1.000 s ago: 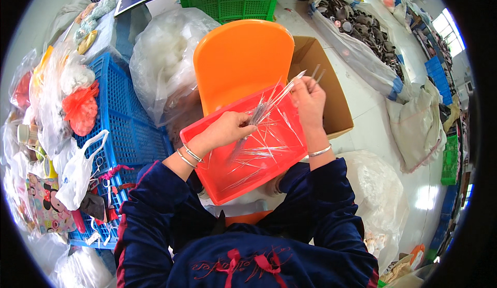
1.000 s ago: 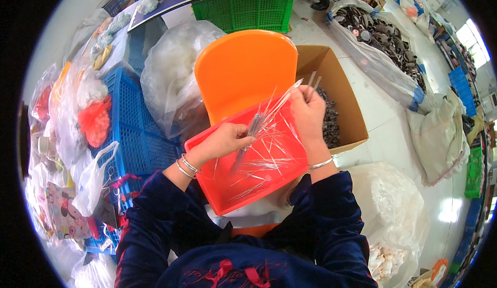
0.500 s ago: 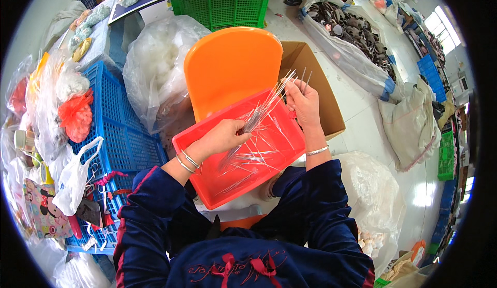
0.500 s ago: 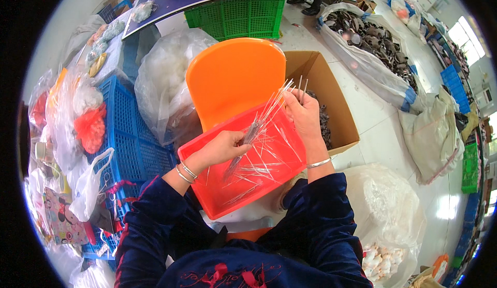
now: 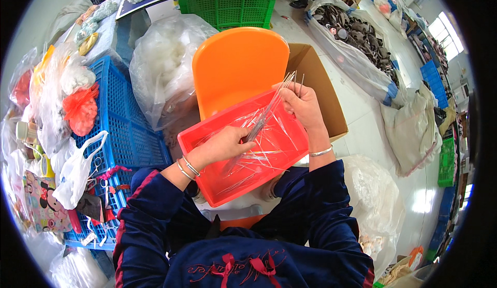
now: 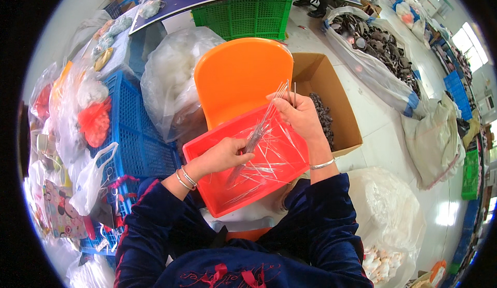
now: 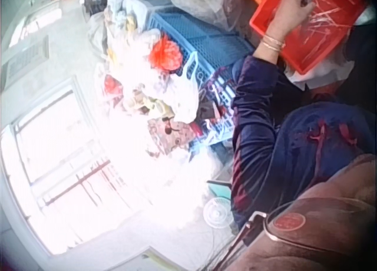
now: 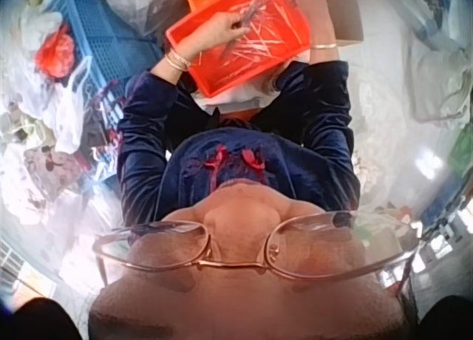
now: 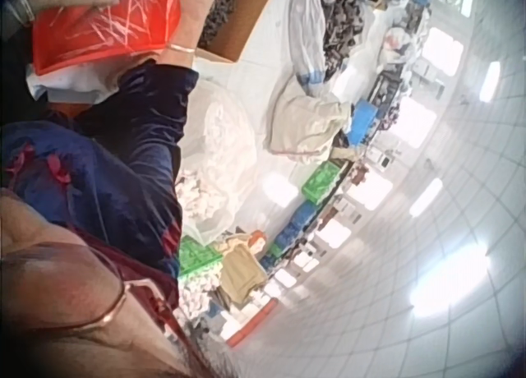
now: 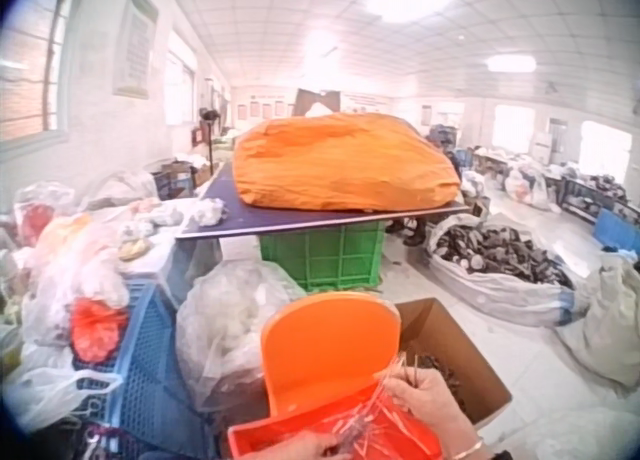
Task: The person sits on the floor and repeatedly picks up thin metal rods from a red tray, separates them, and places them into a cardboard box. The hands handle the rods one at a time or in small groups throughout the clip.
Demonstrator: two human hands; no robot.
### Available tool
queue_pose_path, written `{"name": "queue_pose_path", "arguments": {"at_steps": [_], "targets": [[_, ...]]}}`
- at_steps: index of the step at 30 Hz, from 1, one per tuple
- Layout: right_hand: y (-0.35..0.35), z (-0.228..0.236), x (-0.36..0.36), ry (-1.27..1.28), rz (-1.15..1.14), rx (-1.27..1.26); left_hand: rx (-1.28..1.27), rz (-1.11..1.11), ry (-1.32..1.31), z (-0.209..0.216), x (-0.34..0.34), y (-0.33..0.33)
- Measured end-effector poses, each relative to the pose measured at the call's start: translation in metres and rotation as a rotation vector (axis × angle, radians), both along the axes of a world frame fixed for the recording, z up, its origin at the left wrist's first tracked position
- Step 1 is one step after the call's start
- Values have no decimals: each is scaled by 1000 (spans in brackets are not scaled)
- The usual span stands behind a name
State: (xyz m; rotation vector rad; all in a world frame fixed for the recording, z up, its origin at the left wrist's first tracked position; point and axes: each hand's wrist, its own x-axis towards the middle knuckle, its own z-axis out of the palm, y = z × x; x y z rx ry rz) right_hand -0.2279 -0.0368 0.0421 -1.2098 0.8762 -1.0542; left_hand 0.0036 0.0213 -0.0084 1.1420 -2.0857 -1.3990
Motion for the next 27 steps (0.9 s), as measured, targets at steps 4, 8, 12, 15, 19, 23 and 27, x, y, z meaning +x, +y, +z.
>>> {"name": "queue_pose_path", "arguments": {"at_steps": [4,8,12,15,19,23,27], "targets": [[6,4,7,35,1,-47,10,-16,-35,11,0,9],[12,27,16,73,-228,-186,-44,48,44,6,2,13],[4,64,-10,-39,-605,-310,-147,15,-118,-5,6,14],[6,88,-39,-83,-592,-411,-96,146,-119,-21,12,13],[21,85,-31,58,-581,-379,32,460,166,-22,27,10],[34,57,-15,233,-498,-343,-10,587,192,-37,34,12],[36,38,2,262,-422,-308,350,532,-95,-62,43,21]]}}
